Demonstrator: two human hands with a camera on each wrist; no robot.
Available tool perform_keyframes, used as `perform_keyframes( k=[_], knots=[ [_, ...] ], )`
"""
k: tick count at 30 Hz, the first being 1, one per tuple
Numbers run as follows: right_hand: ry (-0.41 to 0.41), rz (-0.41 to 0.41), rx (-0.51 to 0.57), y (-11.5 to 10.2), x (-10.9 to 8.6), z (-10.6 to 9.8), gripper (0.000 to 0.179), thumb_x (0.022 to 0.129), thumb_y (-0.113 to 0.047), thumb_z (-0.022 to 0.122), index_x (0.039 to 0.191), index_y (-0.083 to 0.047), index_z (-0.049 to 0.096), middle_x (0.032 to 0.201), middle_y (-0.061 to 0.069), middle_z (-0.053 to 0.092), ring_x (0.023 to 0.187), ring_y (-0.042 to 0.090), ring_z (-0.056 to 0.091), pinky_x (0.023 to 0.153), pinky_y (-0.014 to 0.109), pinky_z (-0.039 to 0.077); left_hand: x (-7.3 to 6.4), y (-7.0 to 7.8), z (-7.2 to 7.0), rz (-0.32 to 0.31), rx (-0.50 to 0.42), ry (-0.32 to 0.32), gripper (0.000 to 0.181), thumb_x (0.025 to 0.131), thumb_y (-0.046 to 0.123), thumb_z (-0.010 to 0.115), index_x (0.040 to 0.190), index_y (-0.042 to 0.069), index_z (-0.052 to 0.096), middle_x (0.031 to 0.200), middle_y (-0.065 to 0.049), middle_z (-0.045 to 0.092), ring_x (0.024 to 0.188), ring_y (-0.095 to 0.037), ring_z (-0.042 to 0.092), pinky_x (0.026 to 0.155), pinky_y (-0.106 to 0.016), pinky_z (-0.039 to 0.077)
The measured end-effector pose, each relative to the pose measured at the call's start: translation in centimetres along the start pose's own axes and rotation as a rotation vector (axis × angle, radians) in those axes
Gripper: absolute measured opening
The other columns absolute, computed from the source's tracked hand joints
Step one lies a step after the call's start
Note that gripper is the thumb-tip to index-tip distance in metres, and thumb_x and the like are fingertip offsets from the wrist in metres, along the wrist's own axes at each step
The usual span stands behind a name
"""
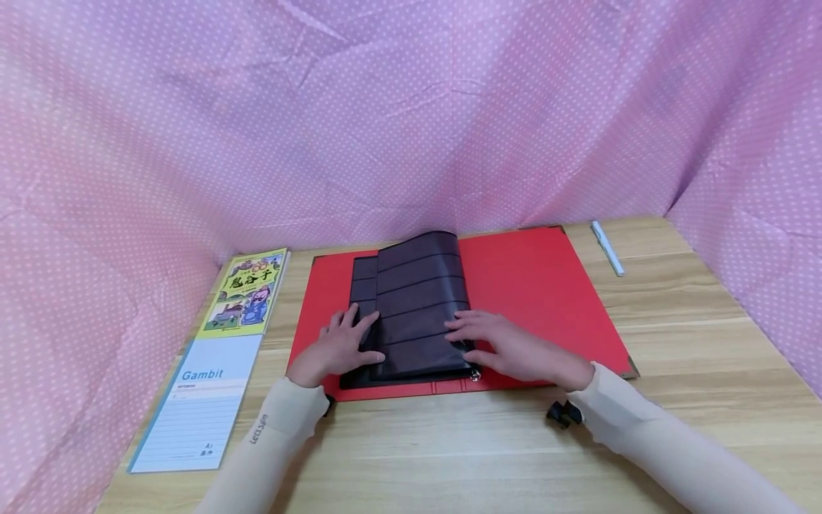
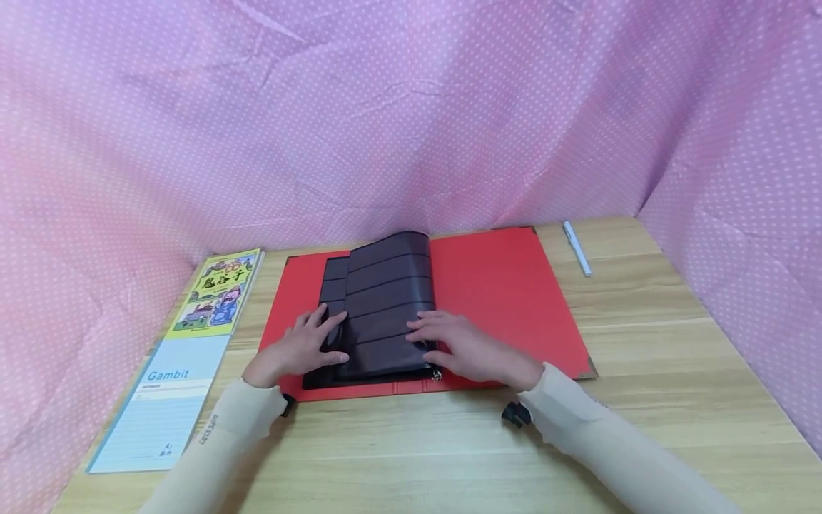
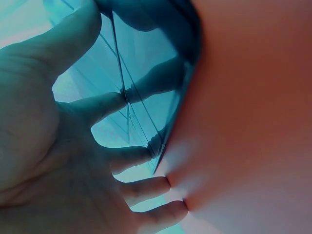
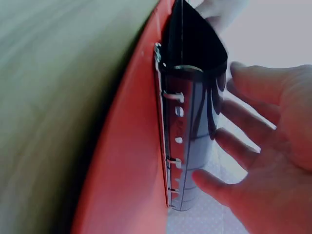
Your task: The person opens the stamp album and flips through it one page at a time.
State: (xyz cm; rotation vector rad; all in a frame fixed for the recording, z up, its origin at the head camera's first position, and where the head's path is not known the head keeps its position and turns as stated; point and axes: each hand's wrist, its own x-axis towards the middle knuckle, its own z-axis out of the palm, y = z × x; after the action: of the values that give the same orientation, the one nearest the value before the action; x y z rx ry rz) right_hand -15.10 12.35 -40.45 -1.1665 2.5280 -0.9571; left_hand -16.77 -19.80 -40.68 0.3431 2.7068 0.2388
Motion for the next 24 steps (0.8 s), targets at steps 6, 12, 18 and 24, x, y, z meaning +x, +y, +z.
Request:
perform_keyframes(
  k=[6, 12, 18, 24],
  knots=[
    [0.073, 0.063, 0.023, 0.9, -0.2, -0.8, 0.067, 0.086, -0.023, 0.071, 0.145, -0.017, 0.040, 0.153, -0.002, 0.024, 0.136, 0.022, 0.025, 0.099, 0.043, 0.041, 0.1, 0.4, 0.2, -0.012, 0.010, 0.009, 0.084, 0.083, 0.046, 0.068, 0.151, 0.019, 0.025, 0.153, -0.024, 0.010, 0.135, -0.050, 0.013, 0.103, -0.064, 0.021],
    [-0.019, 0.164, 0.021, 2.3, -0.5, -0.8, 0.085, 0.084, -0.042, 0.069, 0.152, -0.022, 0.021, 0.155, 0.002, 0.015, 0.138, 0.027, 0.021, 0.098, 0.046, 0.041, 0.2, 0.6, 0.3, -0.019, 0.040, 0.012, 0.085, 0.083, 0.046, 0.068, 0.151, 0.018, 0.026, 0.153, -0.024, 0.012, 0.134, -0.049, 0.015, 0.103, -0.063, 0.022],
    [-0.034, 0.182, 0.015, 2.9, -0.5, -0.4, 0.085, 0.084, -0.047, 0.067, 0.152, -0.027, 0.020, 0.155, -0.001, 0.013, 0.138, 0.027, 0.020, 0.097, 0.046, 0.042, 0.2, 0.5, 0.3, -0.020, 0.029, 0.015, 0.083, 0.084, 0.041, 0.068, 0.151, 0.016, 0.025, 0.153, -0.024, 0.012, 0.135, -0.048, 0.014, 0.104, -0.062, 0.021],
    [-0.044, 0.190, -0.007, 2.8, -0.2, -0.3, 0.084, 0.084, -0.050, 0.066, 0.152, -0.029, 0.021, 0.156, -0.002, 0.012, 0.138, 0.027, 0.021, 0.097, 0.047, 0.041, 0.0, 0.3, 0.3, -0.027, -0.014, 0.009, 0.082, 0.085, 0.036, 0.069, 0.151, 0.015, 0.024, 0.154, -0.023, 0.011, 0.136, -0.048, 0.011, 0.104, -0.062, 0.021]
  ],
)
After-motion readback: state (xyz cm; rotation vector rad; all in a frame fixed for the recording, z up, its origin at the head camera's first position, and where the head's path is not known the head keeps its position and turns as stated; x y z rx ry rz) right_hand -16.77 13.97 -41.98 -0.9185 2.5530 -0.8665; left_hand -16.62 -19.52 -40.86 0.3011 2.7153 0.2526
